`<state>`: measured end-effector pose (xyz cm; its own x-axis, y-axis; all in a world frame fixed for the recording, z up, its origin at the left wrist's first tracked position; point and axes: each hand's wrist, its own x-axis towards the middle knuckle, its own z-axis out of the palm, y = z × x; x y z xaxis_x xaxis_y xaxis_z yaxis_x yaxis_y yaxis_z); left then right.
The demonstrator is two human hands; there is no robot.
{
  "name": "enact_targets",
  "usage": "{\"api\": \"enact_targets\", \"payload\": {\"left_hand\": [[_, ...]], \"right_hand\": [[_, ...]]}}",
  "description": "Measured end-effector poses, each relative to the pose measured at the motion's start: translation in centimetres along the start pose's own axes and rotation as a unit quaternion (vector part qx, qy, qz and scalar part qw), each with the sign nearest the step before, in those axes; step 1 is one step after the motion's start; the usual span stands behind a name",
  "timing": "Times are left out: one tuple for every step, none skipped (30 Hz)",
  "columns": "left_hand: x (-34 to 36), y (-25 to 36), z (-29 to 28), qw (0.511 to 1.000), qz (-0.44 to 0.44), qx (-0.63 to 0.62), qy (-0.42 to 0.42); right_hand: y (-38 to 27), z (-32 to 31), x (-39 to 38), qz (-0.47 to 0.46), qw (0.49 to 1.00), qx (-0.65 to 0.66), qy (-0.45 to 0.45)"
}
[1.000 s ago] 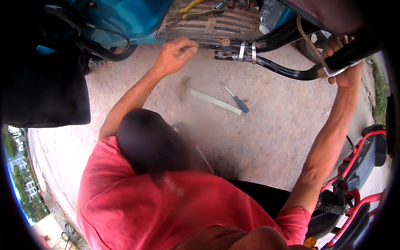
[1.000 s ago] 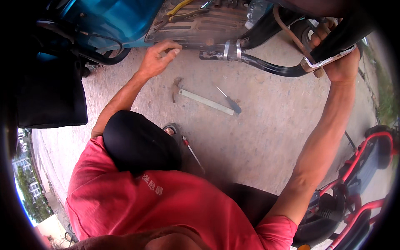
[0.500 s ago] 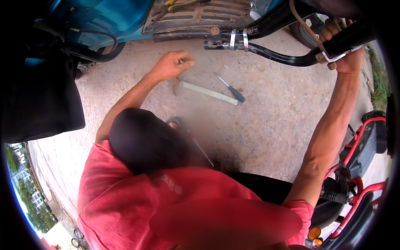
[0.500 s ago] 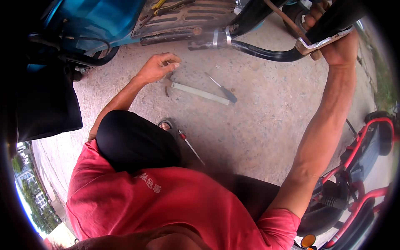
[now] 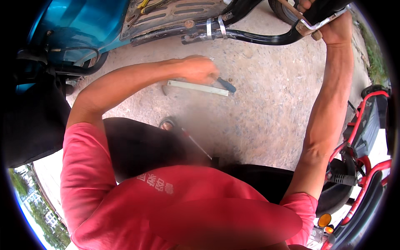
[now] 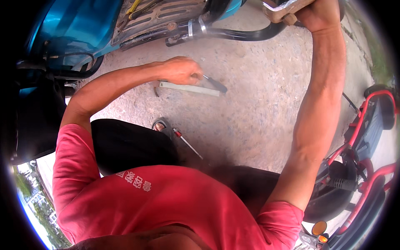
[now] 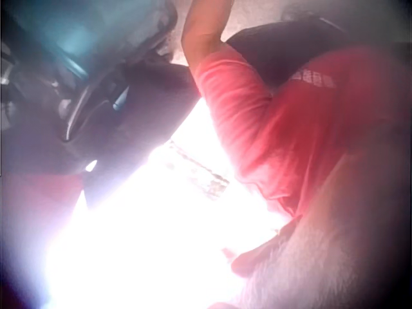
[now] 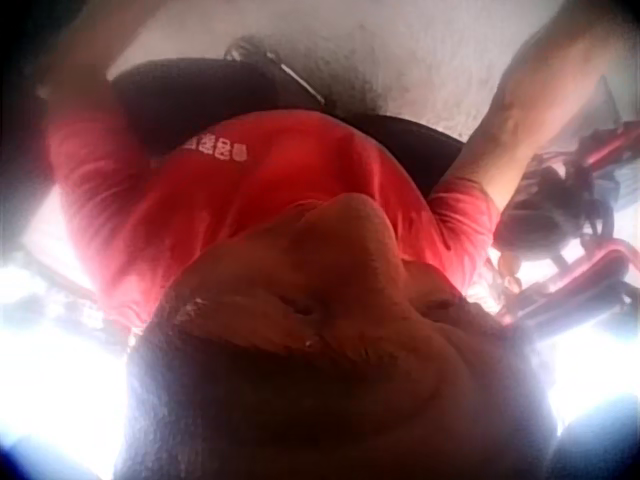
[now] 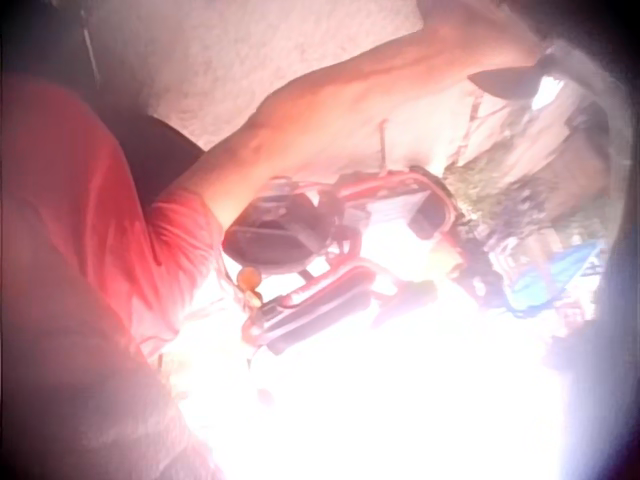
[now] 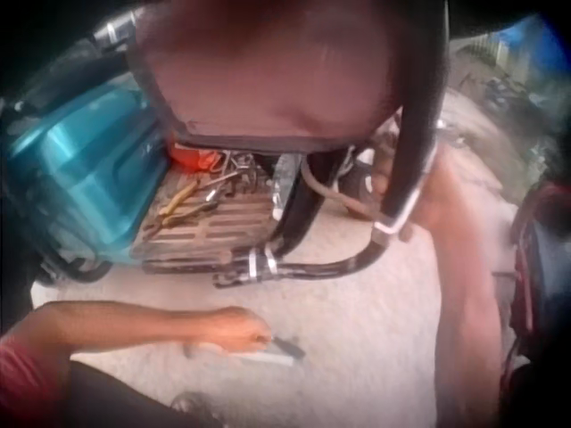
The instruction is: The person secures a metal bracket to the frame of a vehicle using a screwdriver and hammer, then adjusts the seat cover.
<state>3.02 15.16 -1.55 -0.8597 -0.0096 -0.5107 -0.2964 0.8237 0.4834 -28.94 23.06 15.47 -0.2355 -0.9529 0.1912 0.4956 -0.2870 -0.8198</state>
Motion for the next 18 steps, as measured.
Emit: {"api": "enact_targets", "payload": {"left_hand": [[1.8, 0.5, 0.2, 1.0, -0.009, -0.007, 0.013], [4.0, 0.6, 1.3, 0.999, -0.017, -0.016, 0.027], [5.7, 0.3, 2.5, 0.998, -0.027, -0.024, 0.043], [7.4, -0.3, 4.0, 0.997, -0.045, -0.035, 0.055], [9.2, -0.9, 5.5, 0.995, -0.06, -0.046, 0.067], [10.8, -1.4, 7.2, 0.992, -0.075, -0.057, 0.079], [11.6, -2.2, 9.2, 0.988, -0.108, -0.052, 0.102], [12.9, -2.3, 10.5, 0.983, -0.127, -0.046, 0.125], [13.7, -2.4, 11.4, 0.977, -0.151, -0.037, 0.145], [14.1, -2.2, 11.7, 0.974, -0.171, -0.045, 0.143], [14.4, -1.9, 11.7, 0.971, -0.188, -0.051, 0.142], [14.6, -1.7, 11.7, 0.967, -0.206, -0.057, 0.141], [14.7, -1.5, 11.6, 0.967, -0.203, -0.064, 0.143], [14.8, -1.3, 11.6, 0.966, -0.202, -0.072, 0.144], [14.8, -1.2, 11.6, 0.965, -0.2, -0.081, 0.146], [14.4, -0.9, 11.3, 0.951, -0.186, -0.187, 0.16], [13.7, -0.7, 10.9, 0.926, -0.171, -0.291, 0.17], [13.2, -0.4, 10.5, 0.889, -0.156, -0.393, 0.177]], "right_hand": [[0.2, 0.1, -0.1, -0.008, 1.0, 0.009, 0.016], [0.6, 0.5, -0.3, -0.025, 1.0, -0.006, 0.007], [0.3, 1.4, -0.8, 0.009, 1.0, -0.013, 0.013], [-0.4, 1.9, -0.9, 0.041, 0.999, 0.013, -0.005], [-0.3, 2.4, -1.0, 0.013, 0.998, -0.03, 0.051], [-0.3, 2.8, -1.1, -0.016, 0.992, -0.072, 0.106], [0.1, 3.0, -0.8, 0.003, 0.994, -0.052, 0.096], [-0.5, 2.5, -0.6, 0.037, 0.996, -0.051, 0.061], [-0.3, 2.3, -0.6, 0.023, 0.996, -0.043, 0.071], [0.1, 2.6, -0.6, 0.009, 0.996, -0.036, 0.08], [0.2, 2.9, -0.6, 0.0, 0.994, -0.025, 0.108], [0.0, 2.9, -1.0, 0.005, 0.996, -0.045, 0.076], [-0.1, 3.0, -1.1, 0.007, 0.997, -0.035, 0.067], [-0.2, 3.0, -1.0, 0.01, 0.998, -0.026, 0.057], [-0.3, 3.1, -0.9, 0.021, 0.997, -0.011, 0.07], [-0.1, 3.3, -1.0, -0.012, 0.998, -0.014, 0.065], [-0.2, 3.3, -1.1, -0.01, 0.998, -0.031, 0.062], [-0.3, 3.4, -1.3, -0.007, 0.997, -0.048, 0.059]]}}
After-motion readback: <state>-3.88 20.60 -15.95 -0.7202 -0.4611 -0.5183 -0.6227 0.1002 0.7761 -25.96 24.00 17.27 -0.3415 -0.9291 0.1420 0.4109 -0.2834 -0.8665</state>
